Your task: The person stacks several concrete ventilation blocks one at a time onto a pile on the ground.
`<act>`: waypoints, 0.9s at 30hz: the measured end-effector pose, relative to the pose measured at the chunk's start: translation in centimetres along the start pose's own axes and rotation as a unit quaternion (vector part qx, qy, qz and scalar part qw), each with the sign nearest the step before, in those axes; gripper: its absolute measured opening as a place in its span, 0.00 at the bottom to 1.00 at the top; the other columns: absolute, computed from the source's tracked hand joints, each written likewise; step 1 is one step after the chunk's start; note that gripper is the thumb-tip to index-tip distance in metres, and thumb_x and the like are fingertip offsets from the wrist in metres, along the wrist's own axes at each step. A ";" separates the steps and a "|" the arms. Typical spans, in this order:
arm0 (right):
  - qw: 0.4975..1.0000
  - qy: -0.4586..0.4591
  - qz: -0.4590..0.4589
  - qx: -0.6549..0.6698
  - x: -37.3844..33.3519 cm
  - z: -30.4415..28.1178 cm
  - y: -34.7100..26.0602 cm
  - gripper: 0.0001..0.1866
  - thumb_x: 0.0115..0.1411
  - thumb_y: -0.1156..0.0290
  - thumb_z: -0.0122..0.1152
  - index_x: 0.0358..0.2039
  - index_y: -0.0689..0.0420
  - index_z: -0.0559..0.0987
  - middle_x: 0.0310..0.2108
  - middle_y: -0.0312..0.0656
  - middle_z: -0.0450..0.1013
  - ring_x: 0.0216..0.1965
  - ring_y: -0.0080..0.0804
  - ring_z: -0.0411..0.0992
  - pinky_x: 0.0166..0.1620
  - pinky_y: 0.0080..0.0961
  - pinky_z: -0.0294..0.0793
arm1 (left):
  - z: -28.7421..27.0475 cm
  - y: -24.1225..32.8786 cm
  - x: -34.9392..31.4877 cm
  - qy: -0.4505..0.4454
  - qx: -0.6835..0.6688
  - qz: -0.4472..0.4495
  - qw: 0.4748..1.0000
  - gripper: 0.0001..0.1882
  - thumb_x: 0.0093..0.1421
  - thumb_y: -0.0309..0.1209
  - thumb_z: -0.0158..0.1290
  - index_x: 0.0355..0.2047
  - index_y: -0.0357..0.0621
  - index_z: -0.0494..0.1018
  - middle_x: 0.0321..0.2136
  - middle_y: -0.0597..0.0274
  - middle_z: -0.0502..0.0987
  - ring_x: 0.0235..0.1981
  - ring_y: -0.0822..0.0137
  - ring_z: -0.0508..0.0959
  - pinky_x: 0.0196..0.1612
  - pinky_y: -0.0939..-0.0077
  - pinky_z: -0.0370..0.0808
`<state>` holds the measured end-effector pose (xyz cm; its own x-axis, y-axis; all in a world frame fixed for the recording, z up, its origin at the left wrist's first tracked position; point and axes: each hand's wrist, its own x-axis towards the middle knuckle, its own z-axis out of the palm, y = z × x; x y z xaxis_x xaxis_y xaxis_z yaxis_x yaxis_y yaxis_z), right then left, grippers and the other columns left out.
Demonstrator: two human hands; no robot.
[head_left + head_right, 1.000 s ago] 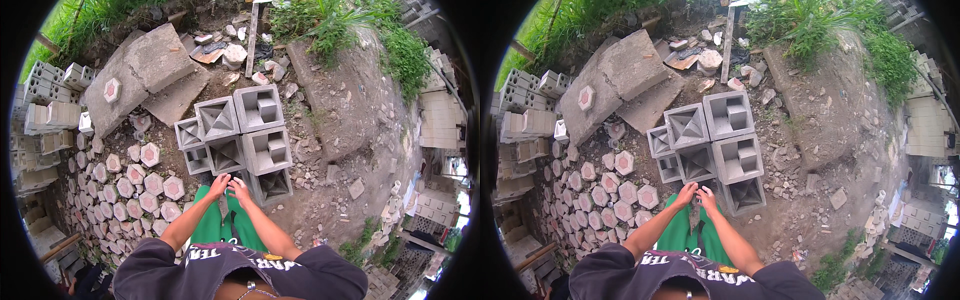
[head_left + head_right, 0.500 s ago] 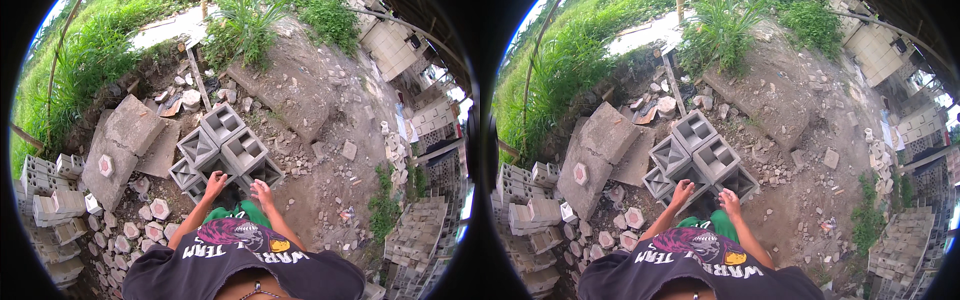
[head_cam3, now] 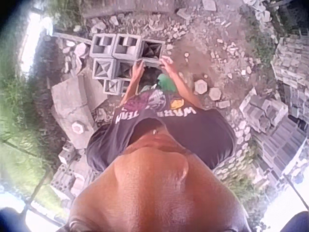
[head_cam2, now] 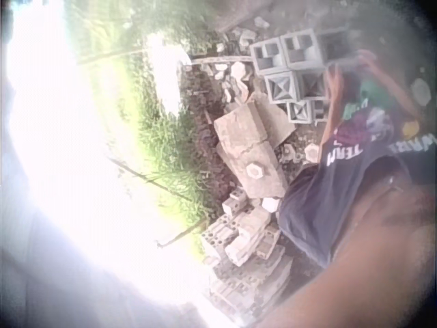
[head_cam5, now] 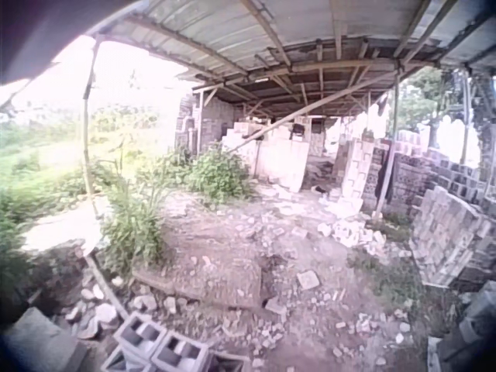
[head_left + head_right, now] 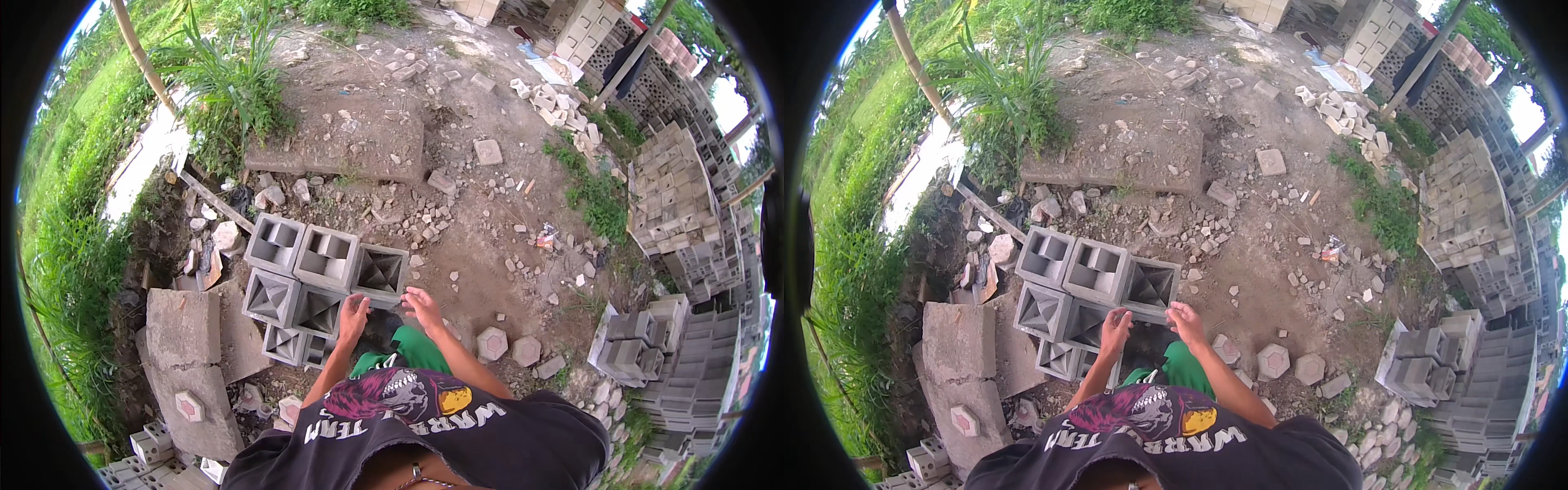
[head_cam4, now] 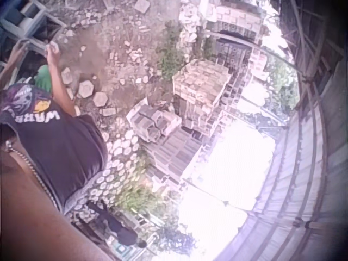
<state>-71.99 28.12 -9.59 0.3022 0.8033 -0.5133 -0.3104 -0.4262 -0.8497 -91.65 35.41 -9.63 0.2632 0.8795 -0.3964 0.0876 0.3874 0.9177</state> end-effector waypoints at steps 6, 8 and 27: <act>0.993 0.093 -0.036 0.070 -0.8 -5.8 -0.6 0.25 0.62 0.58 0.55 0.55 0.58 0.68 0.46 0.40 0.75 0.44 0.26 0.73 0.43 0.25 0.72 | 6.5 1.2 1.8 -0.107 0.071 0.042 0.991 0.18 0.62 0.39 0.54 0.48 0.41 0.70 0.22 0.68 0.72 0.20 0.80 0.66 0.22 0.85 0.63; 0.987 0.119 -0.047 0.094 -1.4 -7.9 -0.7 0.25 0.62 0.58 0.55 0.56 0.58 0.68 0.46 0.39 0.75 0.45 0.27 0.73 0.43 0.26 0.72 | 9.2 1.0 3.0 -0.124 0.078 0.070 0.987 0.17 0.62 0.38 0.53 0.46 0.40 0.70 0.21 0.71 0.71 0.20 0.81 0.66 0.22 0.85 0.61; 0.877 0.398 -0.137 0.233 -6.7 -28.5 1.0 0.20 0.63 0.63 0.57 0.53 0.57 0.71 0.41 0.37 0.75 0.41 0.23 0.72 0.39 0.22 0.72 | 37.1 2.5 5.2 -0.402 0.216 0.071 0.887 0.15 0.62 0.40 0.53 0.37 0.39 0.74 0.19 0.74 0.68 0.20 0.82 0.64 0.23 0.83 0.61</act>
<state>-48.63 10.40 -10.43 0.8984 0.2259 -0.3765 -0.4064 0.1033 -0.9078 -54.38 30.69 -8.50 0.8864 0.3614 -0.2894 0.3128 -0.0064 0.9498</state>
